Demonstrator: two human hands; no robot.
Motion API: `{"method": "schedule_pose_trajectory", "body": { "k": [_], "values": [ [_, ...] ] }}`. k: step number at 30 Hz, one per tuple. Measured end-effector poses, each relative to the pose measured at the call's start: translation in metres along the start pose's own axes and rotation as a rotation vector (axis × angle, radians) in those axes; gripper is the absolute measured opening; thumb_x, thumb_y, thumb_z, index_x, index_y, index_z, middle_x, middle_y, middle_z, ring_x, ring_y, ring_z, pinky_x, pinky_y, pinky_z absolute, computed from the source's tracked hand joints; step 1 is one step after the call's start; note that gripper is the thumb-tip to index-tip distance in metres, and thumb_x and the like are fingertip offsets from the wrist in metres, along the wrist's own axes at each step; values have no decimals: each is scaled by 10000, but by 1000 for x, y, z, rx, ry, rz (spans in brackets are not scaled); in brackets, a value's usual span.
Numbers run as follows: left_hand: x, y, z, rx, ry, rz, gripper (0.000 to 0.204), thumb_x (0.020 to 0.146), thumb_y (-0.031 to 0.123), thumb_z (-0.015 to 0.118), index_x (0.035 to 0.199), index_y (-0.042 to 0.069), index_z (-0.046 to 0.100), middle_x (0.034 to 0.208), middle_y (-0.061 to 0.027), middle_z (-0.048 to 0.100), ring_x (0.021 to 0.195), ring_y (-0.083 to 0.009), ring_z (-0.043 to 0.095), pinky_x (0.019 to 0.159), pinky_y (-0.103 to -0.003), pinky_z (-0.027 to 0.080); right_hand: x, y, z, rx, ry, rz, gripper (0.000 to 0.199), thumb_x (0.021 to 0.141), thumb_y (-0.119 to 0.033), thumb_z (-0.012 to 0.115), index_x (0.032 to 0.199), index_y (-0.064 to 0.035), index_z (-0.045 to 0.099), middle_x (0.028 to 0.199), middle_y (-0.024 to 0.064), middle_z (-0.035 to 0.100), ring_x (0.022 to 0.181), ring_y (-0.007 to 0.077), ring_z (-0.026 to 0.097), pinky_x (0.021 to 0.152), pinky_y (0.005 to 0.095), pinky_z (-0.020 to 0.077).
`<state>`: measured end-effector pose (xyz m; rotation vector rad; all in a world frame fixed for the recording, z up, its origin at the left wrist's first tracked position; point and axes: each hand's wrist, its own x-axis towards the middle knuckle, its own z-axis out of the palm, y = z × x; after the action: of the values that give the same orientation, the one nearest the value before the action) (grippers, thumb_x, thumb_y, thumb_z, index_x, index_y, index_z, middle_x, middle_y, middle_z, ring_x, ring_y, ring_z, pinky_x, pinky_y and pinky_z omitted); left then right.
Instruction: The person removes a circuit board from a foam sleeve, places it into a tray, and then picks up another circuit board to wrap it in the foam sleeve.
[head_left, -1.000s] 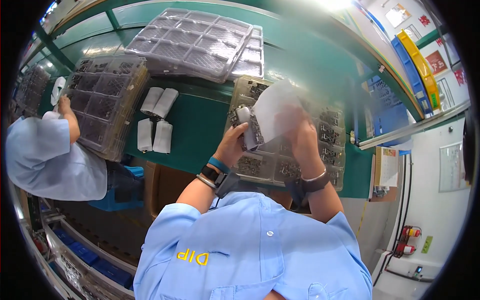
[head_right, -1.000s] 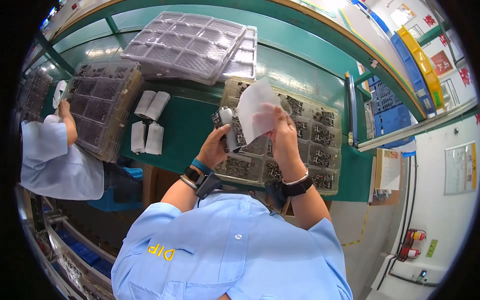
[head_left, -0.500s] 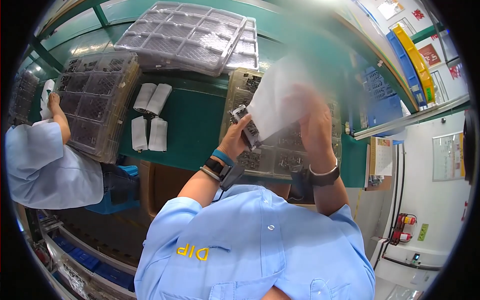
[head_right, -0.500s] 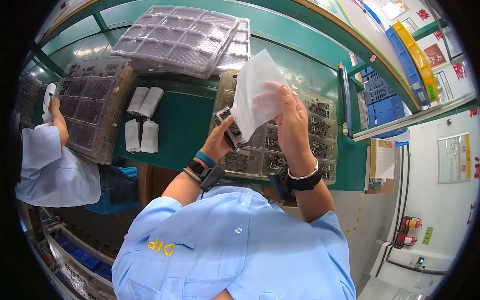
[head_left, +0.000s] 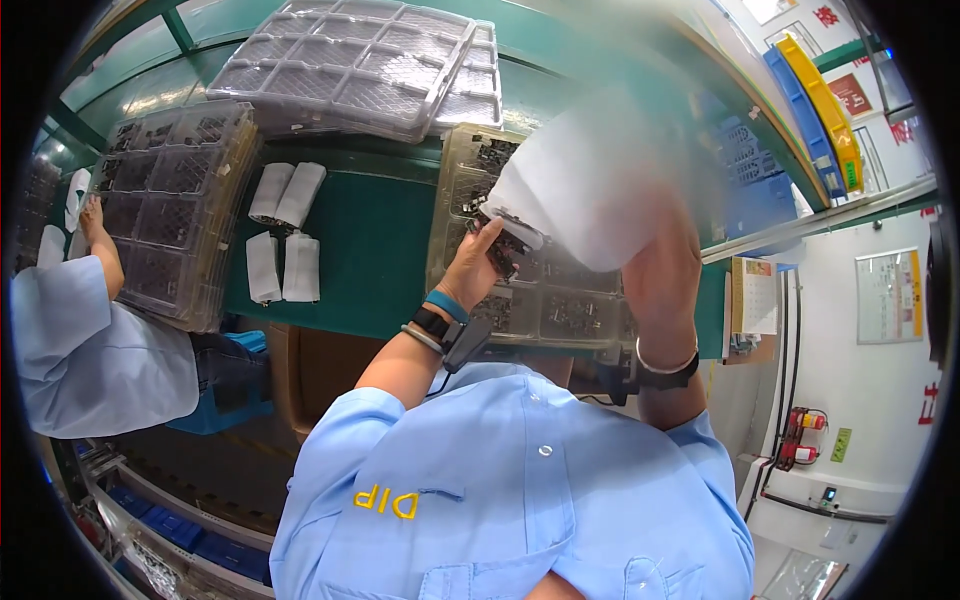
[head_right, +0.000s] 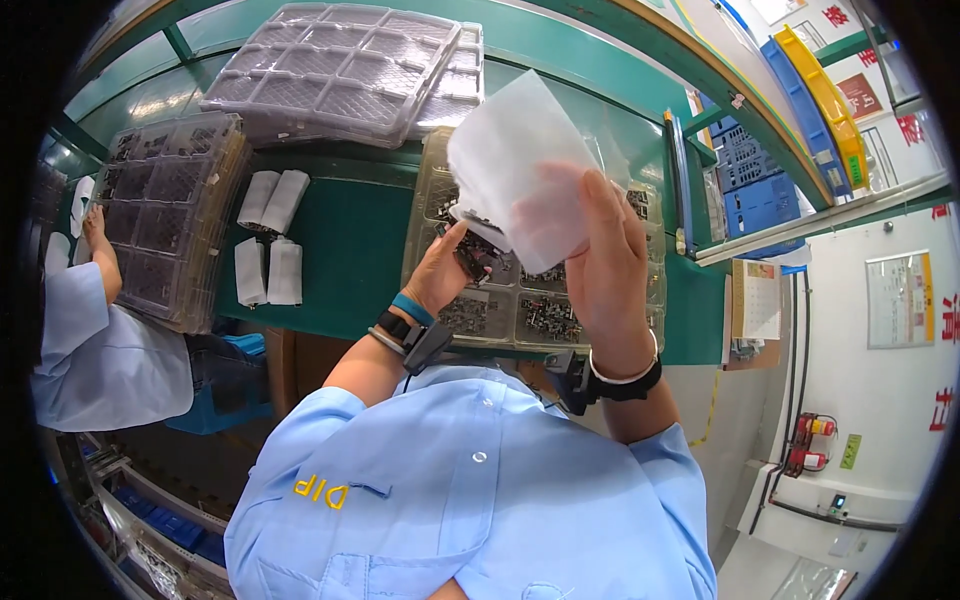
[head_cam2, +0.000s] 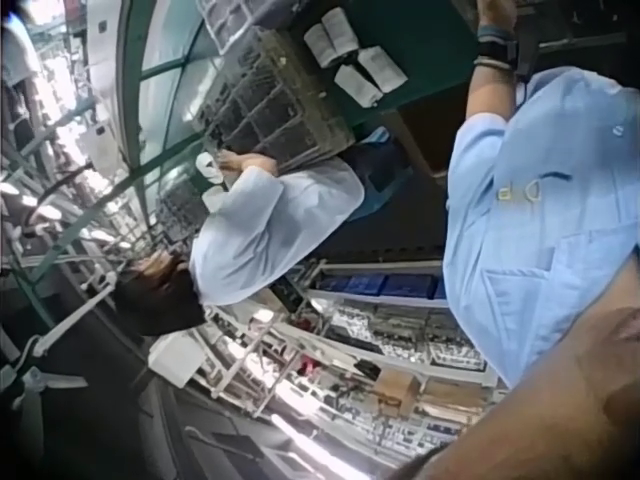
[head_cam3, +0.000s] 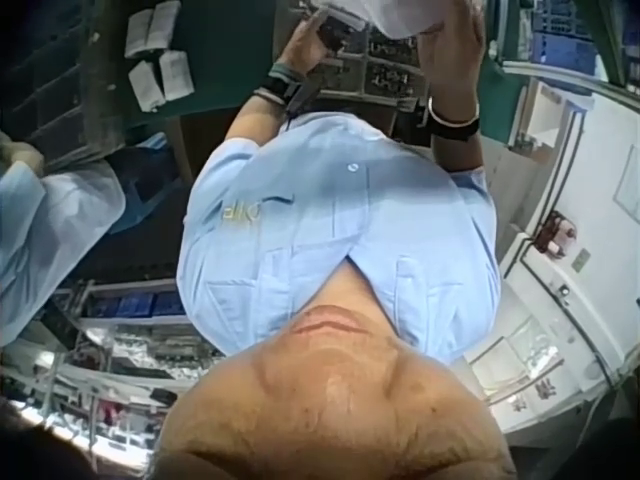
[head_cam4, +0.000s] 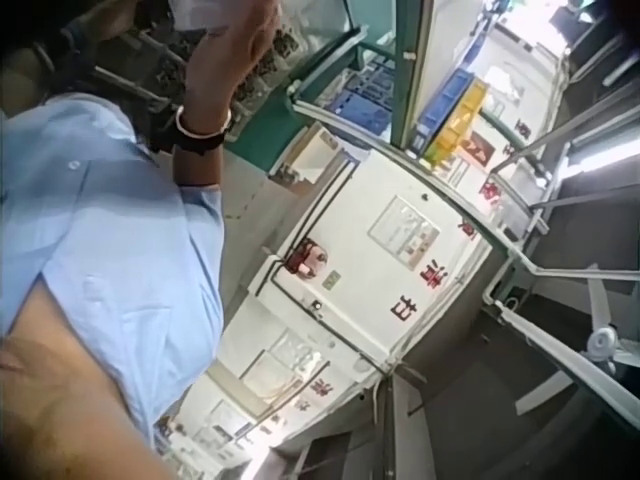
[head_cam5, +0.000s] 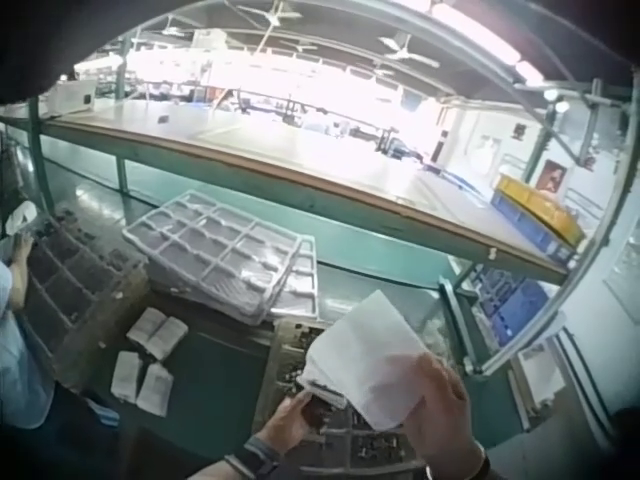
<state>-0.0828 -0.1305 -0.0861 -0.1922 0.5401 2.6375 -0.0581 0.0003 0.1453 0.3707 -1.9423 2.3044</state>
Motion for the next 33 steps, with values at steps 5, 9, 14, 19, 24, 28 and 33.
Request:
{"method": "schedule_pose_trajectory", "body": {
  "k": [5,9,14,19,24,28,33],
  "values": [
    [10,-12,-5,53,5,56,413,862,337,702,1176,131,530,1052,-12,619,918,-164,624,716,-362,533,-15,-18,3,209,4,11,372,1013,-286,457,1166,29,584,1065,104,643,928,160,636,765,301,527],
    [12,-23,-14,77,28,36,419,856,334,707,1170,124,528,1057,-21,622,953,-170,631,754,-370,546,-16,-35,3,161,39,3,377,1009,-297,467,1172,23,585,1056,95,637,916,155,628,756,300,526],
    [-2,-26,-13,86,61,-34,453,849,326,712,1192,114,505,1079,-35,617,992,-166,623,817,-368,551,-2,-35,-19,363,-233,-36,385,1008,-219,415,1311,16,450,1156,104,566,992,165,581,819,296,515],
    [-6,-30,-22,43,23,-57,476,844,309,719,1210,112,485,1103,-40,604,1008,-163,612,816,-348,550,-2,-34,-20,208,-98,-62,399,1006,-232,422,1319,14,449,1158,112,569,990,169,588,820,289,516],
    [-17,-32,-20,86,-25,-5,350,893,239,661,1185,92,537,1075,-42,632,978,-160,631,828,-354,561,-4,-17,-18,-472,180,-377,408,1018,-279,407,1297,10,474,1132,102,586,975,170,594,806,270,512],
    [-20,-36,-31,138,-18,-6,355,889,189,648,1204,83,525,1076,-50,632,987,-165,632,831,-355,561,10,-35,-29,-646,-3,-548,408,1025,-317,394,1269,-10,505,1112,83,599,969,167,596,798,264,506],
    [-27,-28,-34,93,-9,-47,325,879,164,648,1171,82,532,1064,-48,633,970,-163,634,819,-359,572,16,-49,-47,26,120,-193,444,1038,-334,363,1309,-8,495,1143,98,589,1023,146,572,814,266,496]
  ]
}}
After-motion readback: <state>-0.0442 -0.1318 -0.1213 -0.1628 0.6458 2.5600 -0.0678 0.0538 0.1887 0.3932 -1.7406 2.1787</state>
